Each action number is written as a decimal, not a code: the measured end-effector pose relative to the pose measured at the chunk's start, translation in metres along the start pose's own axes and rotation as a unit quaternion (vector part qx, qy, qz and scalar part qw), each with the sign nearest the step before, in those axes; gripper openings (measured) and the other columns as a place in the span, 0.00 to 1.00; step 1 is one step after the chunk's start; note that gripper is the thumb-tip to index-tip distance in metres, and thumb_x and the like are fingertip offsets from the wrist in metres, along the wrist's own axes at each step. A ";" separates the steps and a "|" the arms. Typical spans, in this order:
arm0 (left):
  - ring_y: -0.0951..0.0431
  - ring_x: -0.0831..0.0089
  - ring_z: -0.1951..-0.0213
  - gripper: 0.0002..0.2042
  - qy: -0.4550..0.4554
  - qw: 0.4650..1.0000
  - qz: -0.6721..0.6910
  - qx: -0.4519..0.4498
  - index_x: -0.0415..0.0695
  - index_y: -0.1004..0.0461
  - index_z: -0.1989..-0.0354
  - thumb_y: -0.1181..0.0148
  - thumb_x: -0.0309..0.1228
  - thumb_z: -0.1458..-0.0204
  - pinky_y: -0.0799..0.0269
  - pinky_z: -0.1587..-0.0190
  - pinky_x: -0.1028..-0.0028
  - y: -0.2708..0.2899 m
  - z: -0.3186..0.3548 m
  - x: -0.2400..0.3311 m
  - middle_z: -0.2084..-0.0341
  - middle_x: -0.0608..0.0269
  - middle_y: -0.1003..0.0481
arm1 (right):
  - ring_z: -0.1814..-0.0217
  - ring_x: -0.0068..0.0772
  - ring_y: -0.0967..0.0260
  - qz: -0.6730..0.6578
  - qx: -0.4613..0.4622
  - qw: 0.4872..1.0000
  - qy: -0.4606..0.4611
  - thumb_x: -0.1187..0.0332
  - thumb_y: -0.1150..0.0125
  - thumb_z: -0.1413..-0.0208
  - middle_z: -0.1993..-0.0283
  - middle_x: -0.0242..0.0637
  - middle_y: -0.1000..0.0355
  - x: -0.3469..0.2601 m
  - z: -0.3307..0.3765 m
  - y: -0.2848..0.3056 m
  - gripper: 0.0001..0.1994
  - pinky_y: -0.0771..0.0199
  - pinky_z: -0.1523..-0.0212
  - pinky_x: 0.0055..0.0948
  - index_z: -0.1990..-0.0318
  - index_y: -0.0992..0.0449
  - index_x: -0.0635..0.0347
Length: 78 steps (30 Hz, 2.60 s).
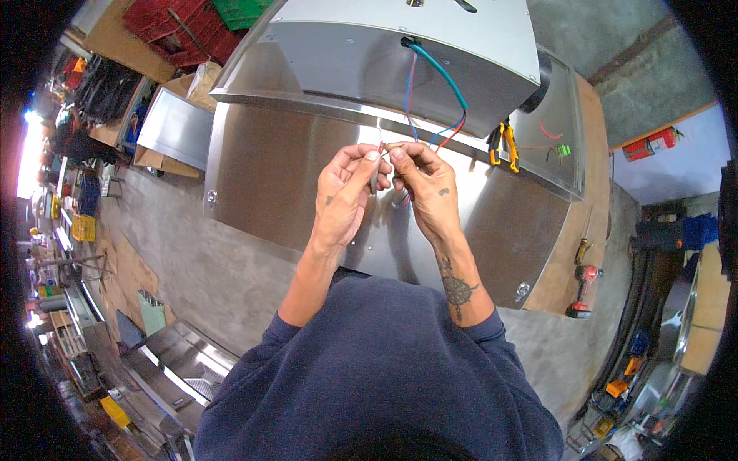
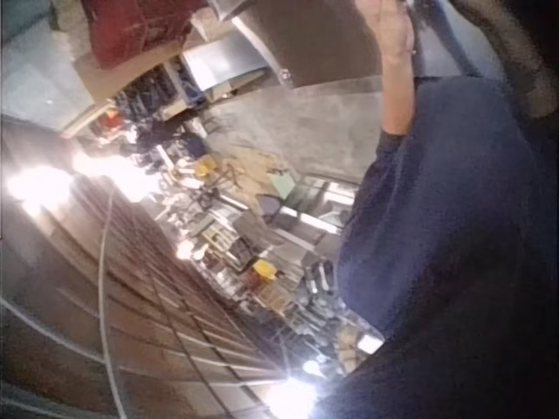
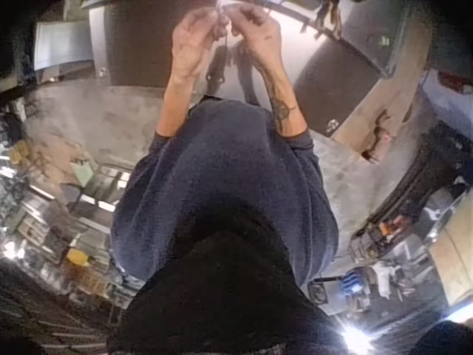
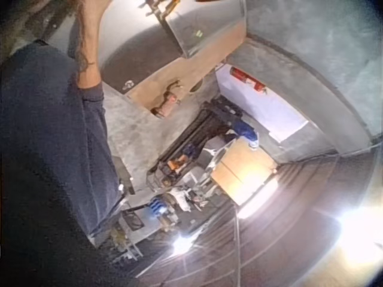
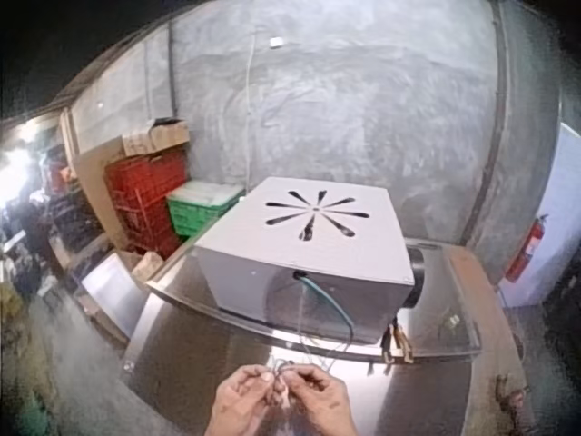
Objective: The person connects wires to a green terminal block on a stainless steel appliance. They insert individual wires into the block and tighten the screws with a screwdriver to secure the connections.
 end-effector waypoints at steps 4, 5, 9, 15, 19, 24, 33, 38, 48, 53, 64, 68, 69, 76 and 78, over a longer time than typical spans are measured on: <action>0.22 0.76 0.63 0.12 -0.003 1.000 0.018 0.012 0.37 0.25 0.46 0.39 0.30 0.32 0.23 0.57 0.75 -0.002 0.001 0.001 0.62 0.62 0.20 | 0.66 0.16 0.32 -0.035 -0.003 0.999 -0.025 0.63 0.31 0.33 0.63 0.28 0.22 0.002 0.000 -0.003 0.12 0.32 0.65 0.19 0.52 0.17 0.62; 0.22 0.76 0.63 0.11 -0.001 1.000 0.021 0.015 0.37 0.24 0.46 0.39 0.30 0.32 0.23 0.57 0.75 -0.001 0.001 0.002 0.62 0.62 0.20 | 0.67 0.16 0.33 -0.031 0.000 0.999 -0.026 0.63 0.31 0.33 0.64 0.28 0.22 0.001 0.000 -0.005 0.12 0.33 0.65 0.19 0.53 0.17 0.63; 0.21 0.75 0.60 0.11 0.009 0.999 0.034 0.001 0.36 0.25 0.47 0.39 0.31 0.31 0.22 0.54 0.74 0.002 -0.001 0.002 0.60 0.60 0.20 | 0.67 0.16 0.33 -0.021 0.002 1.000 -0.014 0.63 0.31 0.33 0.64 0.28 0.22 -0.002 -0.003 -0.008 0.12 0.33 0.65 0.19 0.53 0.17 0.63; 0.21 0.76 0.62 0.11 0.001 0.999 0.036 0.015 0.37 0.24 0.46 0.40 0.29 0.31 0.22 0.56 0.75 0.002 0.000 0.004 0.61 0.61 0.19 | 0.67 0.16 0.33 0.021 0.002 1.000 -0.001 0.63 0.32 0.32 0.64 0.27 0.21 -0.006 -0.004 -0.010 0.11 0.32 0.66 0.19 0.53 0.17 0.62; 0.20 0.75 0.60 0.11 0.003 0.999 0.038 0.008 0.36 0.24 0.45 0.40 0.29 0.31 0.21 0.55 0.74 0.001 0.001 0.004 0.60 0.60 0.19 | 0.65 0.15 0.32 0.028 -0.002 1.000 0.007 0.64 0.32 0.32 0.63 0.27 0.22 -0.007 -0.003 -0.010 0.11 0.31 0.64 0.19 0.51 0.18 0.62; 0.19 0.74 0.59 0.12 -0.003 1.000 0.009 0.007 0.35 0.24 0.45 0.39 0.29 0.31 0.20 0.55 0.73 -0.001 0.002 0.003 0.60 0.58 0.19 | 0.60 0.16 0.29 0.086 0.053 0.993 0.066 0.65 0.34 0.31 0.58 0.29 0.23 -0.009 -0.005 -0.008 0.12 0.26 0.60 0.20 0.49 0.19 0.64; 0.17 0.73 0.59 0.12 -0.048 0.997 -0.054 0.030 0.34 0.23 0.48 0.36 0.28 0.33 0.20 0.54 0.74 0.000 -0.001 0.001 0.58 0.57 0.18 | 0.59 0.19 0.22 0.256 0.043 0.960 0.105 0.67 0.35 0.30 0.56 0.34 0.21 -0.027 0.006 -0.013 0.12 0.22 0.60 0.22 0.49 0.19 0.68; 0.17 0.74 0.59 0.11 -0.042 0.998 -0.041 0.033 0.34 0.23 0.49 0.36 0.27 0.34 0.21 0.54 0.74 -0.003 0.000 0.001 0.58 0.57 0.18 | 0.62 0.21 0.21 0.174 0.033 0.983 0.057 0.67 0.35 0.31 0.58 0.35 0.20 -0.013 0.002 -0.008 0.11 0.19 0.59 0.22 0.49 0.20 0.67; 0.17 0.74 0.58 0.10 -0.040 0.999 -0.031 0.011 0.35 0.23 0.49 0.36 0.27 0.33 0.20 0.53 0.73 -0.003 0.001 0.000 0.57 0.57 0.18 | 0.62 0.21 0.22 0.125 -0.001 0.992 0.027 0.68 0.35 0.31 0.59 0.34 0.22 -0.012 0.000 -0.006 0.10 0.19 0.59 0.23 0.51 0.21 0.66; 0.18 0.74 0.56 0.12 -0.029 0.999 0.026 0.011 0.35 0.27 0.44 0.38 0.28 0.32 0.21 0.49 0.72 -0.006 0.000 -0.003 0.54 0.57 0.20 | 0.61 0.21 0.22 0.111 0.016 0.992 0.064 0.69 0.36 0.30 0.59 0.33 0.23 -0.010 0.004 -0.007 0.08 0.19 0.59 0.24 0.52 0.24 0.66; 0.20 0.72 0.48 0.14 0.025 0.997 -0.076 -0.018 0.35 0.25 0.42 0.38 0.28 0.32 0.24 0.43 0.70 -0.013 -0.006 -0.010 0.49 0.58 0.20 | 0.62 0.21 0.24 0.209 0.060 0.957 0.192 0.72 0.37 0.32 0.58 0.33 0.28 -0.024 0.010 0.012 0.06 0.21 0.60 0.26 0.54 0.26 0.66; 0.22 0.81 0.57 0.14 0.000 0.996 -0.090 -0.028 0.34 0.25 0.44 0.38 0.29 0.32 0.26 0.53 0.78 -0.046 -0.005 -0.008 0.58 0.63 0.21 | 0.57 0.21 0.25 0.225 0.082 0.951 0.197 0.73 0.37 0.32 0.55 0.35 0.29 -0.039 0.020 0.025 0.06 0.21 0.58 0.25 0.54 0.26 0.66; 0.22 0.81 0.58 0.14 0.009 0.994 -0.107 -0.034 0.34 0.25 0.44 0.38 0.29 0.32 0.27 0.53 0.78 -0.047 -0.004 -0.007 0.59 0.63 0.21 | 0.57 0.22 0.25 0.231 0.087 0.950 0.192 0.73 0.38 0.32 0.54 0.35 0.29 -0.041 0.023 0.026 0.06 0.21 0.57 0.26 0.54 0.26 0.66; 0.25 0.81 0.62 0.13 -0.014 0.983 -0.178 -0.034 0.36 0.25 0.45 0.39 0.31 0.31 0.29 0.54 0.78 -0.037 0.000 -0.004 0.63 0.67 0.23 | 0.57 0.24 0.24 0.250 0.021 0.950 0.185 0.67 0.41 0.27 0.54 0.34 0.27 -0.074 0.034 0.063 0.08 0.21 0.53 0.27 0.49 0.25 0.62; 0.26 0.81 0.63 0.12 -0.020 0.983 -0.184 -0.009 0.37 0.25 0.47 0.39 0.33 0.30 0.30 0.55 0.78 -0.028 0.000 -0.002 0.65 0.69 0.25 | 0.57 0.26 0.23 0.334 0.163 0.910 0.183 0.64 0.42 0.27 0.56 0.36 0.22 -0.110 0.025 0.138 0.12 0.21 0.55 0.30 0.46 0.23 0.62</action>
Point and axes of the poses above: each hand's wrist, its own z-axis away from the middle knuckle, its own y-axis out of the back of the hand, x = y × z, the point moved 6 cm from there along -z, towards the middle knuckle
